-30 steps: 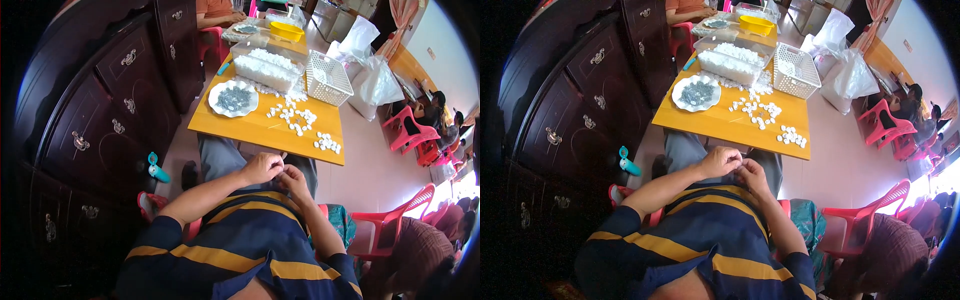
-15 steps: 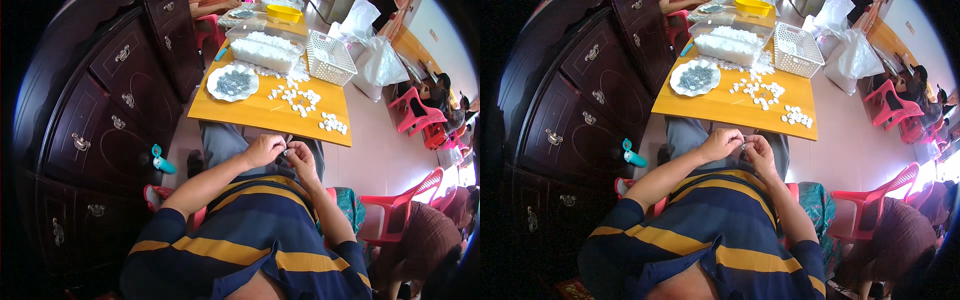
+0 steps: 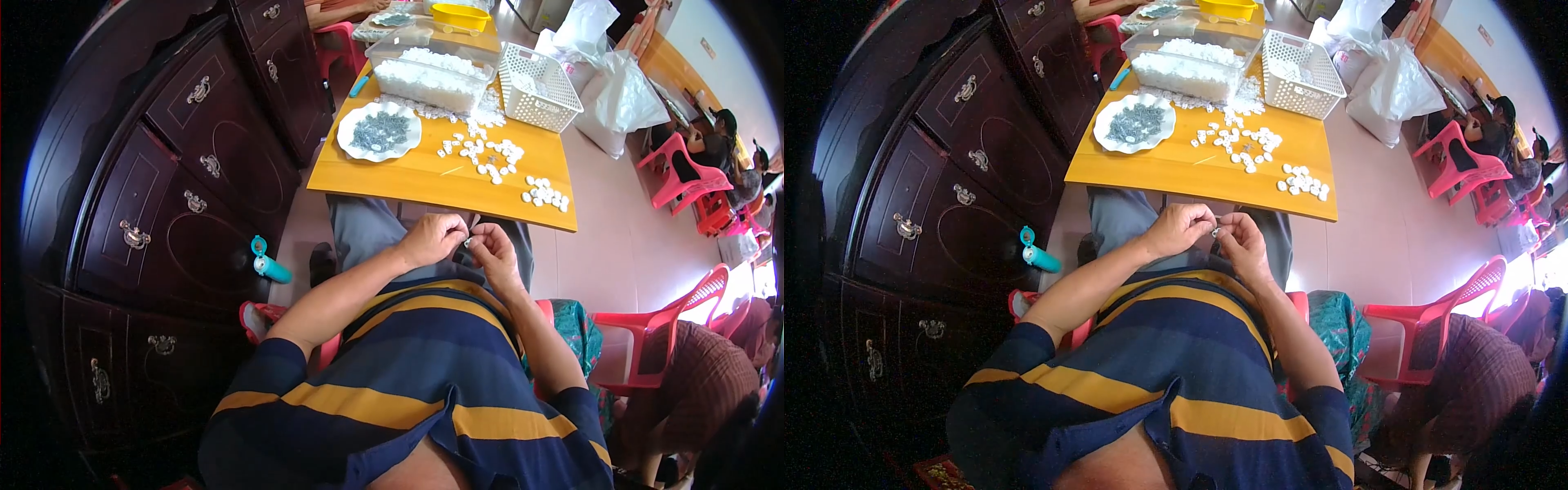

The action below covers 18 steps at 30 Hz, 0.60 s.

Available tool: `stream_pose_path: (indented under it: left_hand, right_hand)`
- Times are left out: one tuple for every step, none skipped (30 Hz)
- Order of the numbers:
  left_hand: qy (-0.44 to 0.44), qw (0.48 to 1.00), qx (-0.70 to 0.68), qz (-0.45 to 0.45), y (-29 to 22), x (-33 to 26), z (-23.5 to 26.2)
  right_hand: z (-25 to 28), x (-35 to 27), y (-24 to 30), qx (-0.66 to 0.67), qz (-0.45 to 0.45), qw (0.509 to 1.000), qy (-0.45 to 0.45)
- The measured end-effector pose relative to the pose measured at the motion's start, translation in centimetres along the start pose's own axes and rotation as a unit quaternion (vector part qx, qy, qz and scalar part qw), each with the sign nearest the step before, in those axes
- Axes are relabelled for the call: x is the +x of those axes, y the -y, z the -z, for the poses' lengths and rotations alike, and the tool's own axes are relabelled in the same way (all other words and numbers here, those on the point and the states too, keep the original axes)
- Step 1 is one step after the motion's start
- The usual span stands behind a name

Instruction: The recorder is manually assembling small metal pins or components into white plastic button-like bases.

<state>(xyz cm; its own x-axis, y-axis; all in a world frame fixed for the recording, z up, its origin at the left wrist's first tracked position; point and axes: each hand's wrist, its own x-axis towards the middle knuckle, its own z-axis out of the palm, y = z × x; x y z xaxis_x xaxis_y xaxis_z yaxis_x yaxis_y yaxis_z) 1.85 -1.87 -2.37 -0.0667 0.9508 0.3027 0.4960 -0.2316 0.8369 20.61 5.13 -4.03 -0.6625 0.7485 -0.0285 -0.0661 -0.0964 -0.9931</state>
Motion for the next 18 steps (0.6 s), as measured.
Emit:
stream_pose_path:
  left_hand:
    - [0.002,1.000,0.002,0.001,0.01,-0.06,-0.01]
    - [0.003,1.000,0.003,0.002,0.01,-0.11,-0.01]
    - [0.000,1.000,0.009,-0.006,0.02,-0.16,-0.01]
    - [-0.002,1.000,0.015,-0.014,-0.10,-0.13,0.01]
    - [-0.001,1.000,0.015,-0.014,-0.23,-0.12,0.00]
    - [0.002,1.000,0.020,-0.014,-0.37,-0.12,-0.02]
    - [0.004,1.000,0.025,-0.013,-0.51,-0.14,-0.01]
    - [0.005,1.000,0.026,-0.013,-0.47,-0.14,-0.13]
    - [-0.004,0.999,0.042,-0.025,-0.42,-0.12,-0.31]
    - [-0.012,0.998,0.057,-0.037,-0.44,-0.11,-0.42]
    - [-0.011,0.998,0.058,-0.037,-0.43,-0.11,-0.46]
    - [-0.014,0.998,0.054,-0.036,-0.42,-0.10,-0.49]
    - [-0.016,0.998,0.050,-0.036,-0.41,-0.08,-0.51]
    - [-0.015,0.998,0.051,-0.036,-0.41,-0.04,-0.52]
    - [-0.013,0.998,0.054,-0.033,-0.41,0.01,-0.51]
    - [-0.011,0.998,0.057,-0.031,-0.39,0.06,-0.47]
    - [-0.010,0.998,0.059,-0.031,-0.22,0.07,-0.47]
    - [-0.012,0.999,0.042,-0.028,0.02,0.05,-0.50]
  right_hand:
    - [-0.04,0.01,-0.01,0.001,0.000,1.000,0.000]
    - [-0.07,0.01,-0.01,-0.004,0.002,1.000,-0.001]
    - [-0.11,-0.03,-0.03,-0.009,0.004,1.000,-0.002]
    - [-0.09,-0.04,-0.10,-0.009,0.004,1.000,-0.003]
    - [-0.08,-0.05,-0.20,-0.006,0.009,1.000,-0.005]
    - [-0.06,-0.06,-0.29,-0.004,0.015,1.000,-0.007]
    - [-0.08,-0.06,-0.38,-0.004,0.015,1.000,-0.007]
    - [-0.10,-0.08,-0.47,-0.010,0.023,1.000,-0.007]
    - [-0.10,-0.09,-0.56,-0.016,0.031,0.999,-0.008]
    - [-0.14,-0.12,-0.63,-0.015,0.031,0.999,-0.008]
    - [-0.20,-0.14,-0.70,-0.008,0.031,0.999,-0.016]
    - [-0.23,-0.14,-0.76,-0.002,0.031,0.999,-0.024]
    - [-0.23,-0.17,-0.74,-0.001,0.031,0.999,-0.025]
    - [-0.22,-0.20,-0.71,0.002,0.031,0.999,-0.027]
    - [-0.23,-0.21,-0.68,0.005,0.031,0.999,-0.030]
    - [-0.19,-0.17,-0.74,0.006,0.032,0.999,-0.030]
    - [-0.13,-0.10,-0.83,0.003,0.029,0.999,-0.028]
    - [-0.08,-0.04,-0.88,0.000,0.026,0.999,-0.026]
